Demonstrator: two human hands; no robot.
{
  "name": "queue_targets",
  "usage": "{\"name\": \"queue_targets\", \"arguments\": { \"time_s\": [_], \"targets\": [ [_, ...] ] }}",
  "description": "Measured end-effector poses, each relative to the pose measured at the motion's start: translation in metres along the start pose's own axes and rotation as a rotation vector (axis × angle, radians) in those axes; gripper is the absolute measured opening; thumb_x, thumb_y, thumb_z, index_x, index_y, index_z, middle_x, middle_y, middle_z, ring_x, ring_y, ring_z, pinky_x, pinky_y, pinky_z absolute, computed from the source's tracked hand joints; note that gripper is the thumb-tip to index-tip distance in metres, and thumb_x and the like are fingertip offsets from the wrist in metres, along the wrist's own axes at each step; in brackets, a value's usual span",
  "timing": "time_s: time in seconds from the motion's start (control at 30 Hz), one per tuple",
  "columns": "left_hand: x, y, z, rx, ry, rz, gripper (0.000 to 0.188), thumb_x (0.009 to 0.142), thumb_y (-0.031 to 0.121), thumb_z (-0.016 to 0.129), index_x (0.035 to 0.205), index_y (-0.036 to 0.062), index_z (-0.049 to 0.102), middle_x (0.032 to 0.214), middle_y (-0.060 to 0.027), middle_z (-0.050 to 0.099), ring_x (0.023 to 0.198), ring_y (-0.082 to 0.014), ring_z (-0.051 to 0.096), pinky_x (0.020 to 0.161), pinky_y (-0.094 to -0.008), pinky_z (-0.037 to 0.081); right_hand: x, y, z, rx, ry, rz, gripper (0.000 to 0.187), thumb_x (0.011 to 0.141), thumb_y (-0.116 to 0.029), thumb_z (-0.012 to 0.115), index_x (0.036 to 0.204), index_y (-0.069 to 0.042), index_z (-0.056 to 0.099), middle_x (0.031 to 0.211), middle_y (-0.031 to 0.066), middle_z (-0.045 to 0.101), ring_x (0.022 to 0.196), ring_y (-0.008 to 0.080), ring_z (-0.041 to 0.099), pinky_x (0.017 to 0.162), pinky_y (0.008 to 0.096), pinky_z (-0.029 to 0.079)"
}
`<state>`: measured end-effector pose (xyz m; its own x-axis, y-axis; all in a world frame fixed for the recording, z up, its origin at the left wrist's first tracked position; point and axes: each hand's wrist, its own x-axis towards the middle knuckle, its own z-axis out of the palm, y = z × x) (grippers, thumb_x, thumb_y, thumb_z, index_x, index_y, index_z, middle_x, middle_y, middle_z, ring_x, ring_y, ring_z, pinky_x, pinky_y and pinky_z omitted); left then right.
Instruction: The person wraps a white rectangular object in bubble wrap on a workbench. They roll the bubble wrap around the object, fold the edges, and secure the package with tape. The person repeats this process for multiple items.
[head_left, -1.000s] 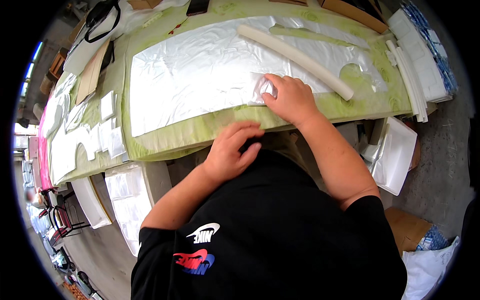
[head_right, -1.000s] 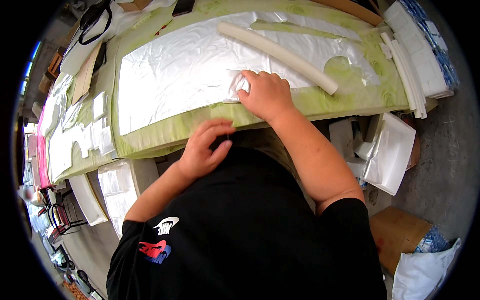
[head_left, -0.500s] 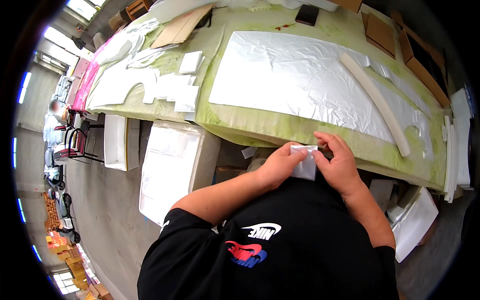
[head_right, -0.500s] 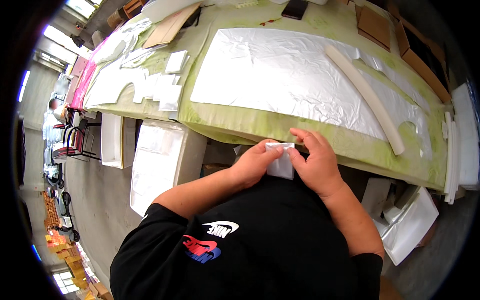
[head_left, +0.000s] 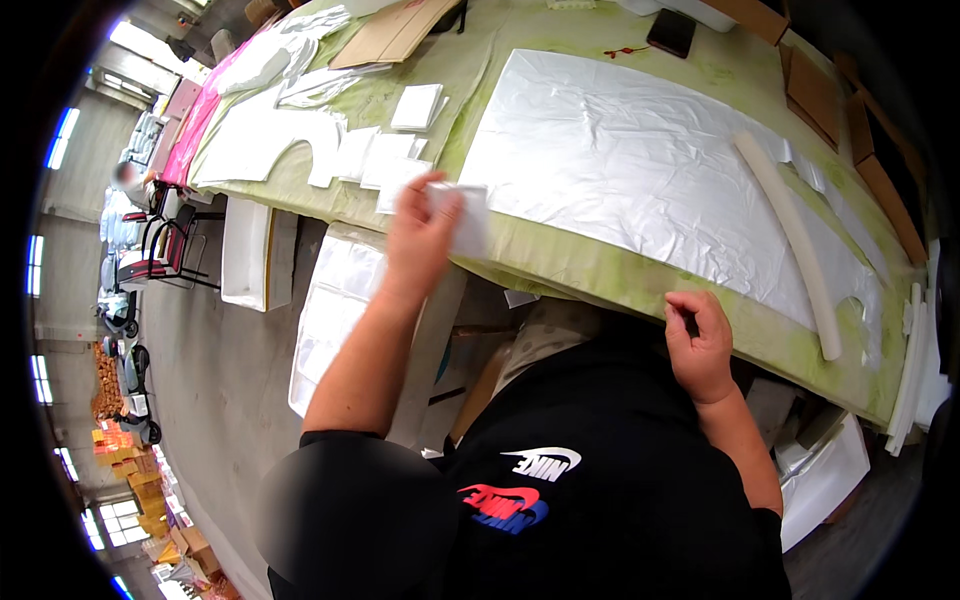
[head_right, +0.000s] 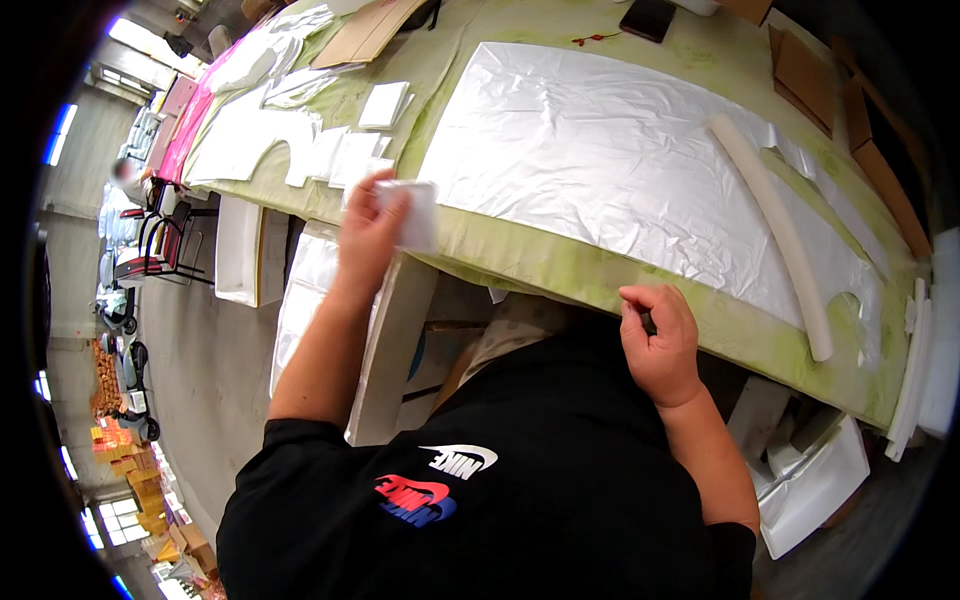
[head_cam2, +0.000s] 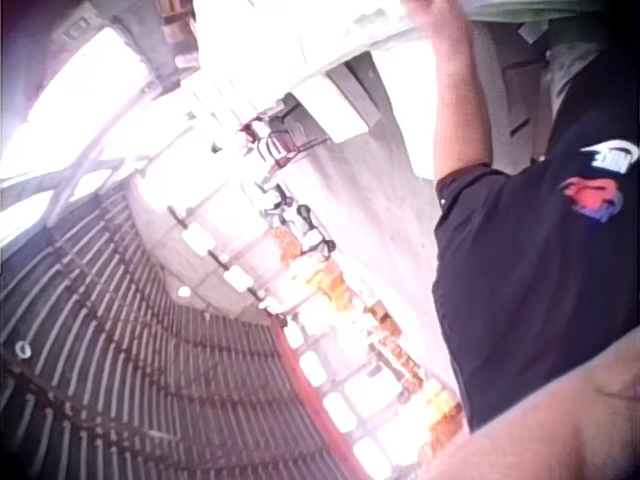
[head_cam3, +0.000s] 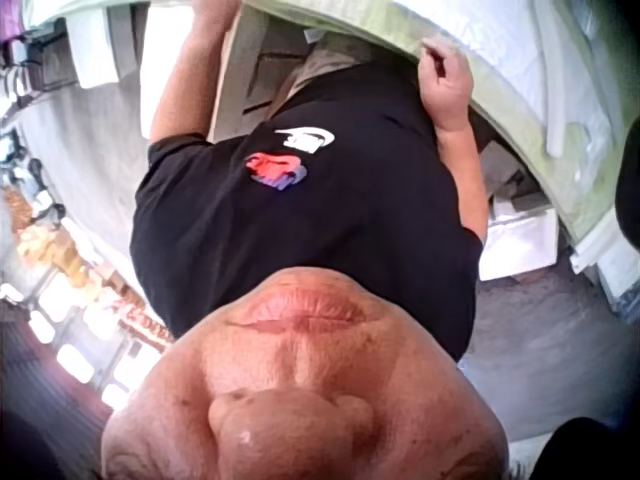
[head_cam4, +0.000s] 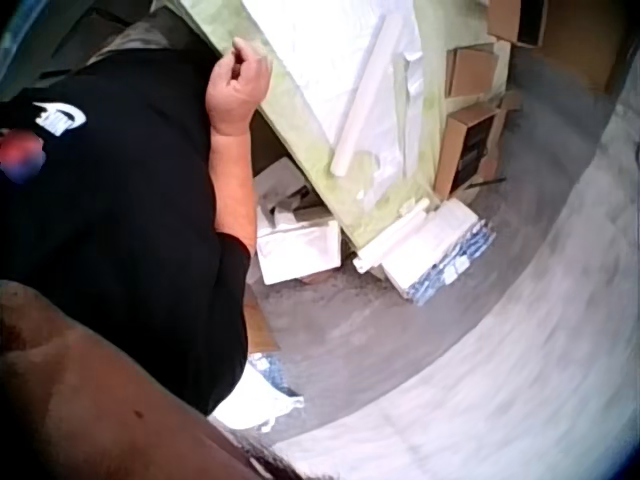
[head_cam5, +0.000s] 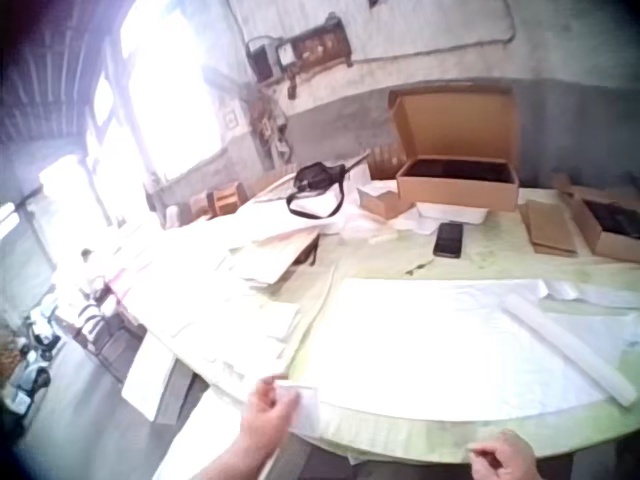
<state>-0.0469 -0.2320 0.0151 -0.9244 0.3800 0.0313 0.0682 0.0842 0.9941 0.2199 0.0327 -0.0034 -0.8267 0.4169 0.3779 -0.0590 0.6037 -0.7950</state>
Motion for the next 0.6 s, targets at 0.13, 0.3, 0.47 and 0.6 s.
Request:
{"name": "queue_targets", "arguments": {
  "time_s": [0.13,0.3,0.47,0.6],
  "targets": [
    [0.050,-0.023,-0.070,0.267,0.267,0.118,0.026,0.102,0.016,0.069,0.123,0.0041,0.061,0.106,-0.0018,0.069,0.092,-0.0088,0.062,0.082,-0.0254,0.051,0.008,-0.005,0.003,-0.085,-0.025,-0.135,0.019,0.085,0.004,0.068,0.101,-0.005,0.067,0.089,0.0100,0.067,0.080,0.0297,0.062,0.073,0.0378,0.050],
    [0.059,-0.041,-0.072,0.605,0.336,0.051,0.038,0.092,0.031,0.079,0.115,0.0016,0.069,0.135,-0.0177,0.055,0.126,-0.0322,0.053,0.108,-0.0380,0.042,0.011,-0.004,0.007,-0.147,-0.030,-0.174,0.022,0.081,0.005,0.070,0.099,-0.006,0.068,0.089,0.0094,0.068,0.079,0.0301,0.062,0.072,0.0390,0.049],
    [0.052,-0.039,-0.062,0.694,0.359,0.124,0.035,0.095,0.028,0.077,0.116,0.0021,0.068,0.132,-0.0146,0.058,0.119,-0.0276,0.057,0.104,-0.0359,0.046,0.012,-0.005,0.006,-0.139,-0.033,-0.177,0.023,0.079,0.006,0.072,0.099,-0.007,0.068,0.089,0.0086,0.069,0.078,0.0302,0.061,0.072,0.0391,0.049],
    [0.046,-0.020,-0.051,0.127,0.259,-0.049,0.026,0.100,0.020,0.070,0.119,0.0025,0.065,0.115,-0.0067,0.067,0.100,-0.0159,0.064,0.089,-0.0295,0.052,0.012,-0.003,0.005,-0.135,-0.027,-0.214,0.024,0.078,0.006,0.072,0.098,-0.007,0.069,0.089,0.0085,0.068,0.078,0.0302,0.061,0.071,0.0395,0.049]
  ]
}}
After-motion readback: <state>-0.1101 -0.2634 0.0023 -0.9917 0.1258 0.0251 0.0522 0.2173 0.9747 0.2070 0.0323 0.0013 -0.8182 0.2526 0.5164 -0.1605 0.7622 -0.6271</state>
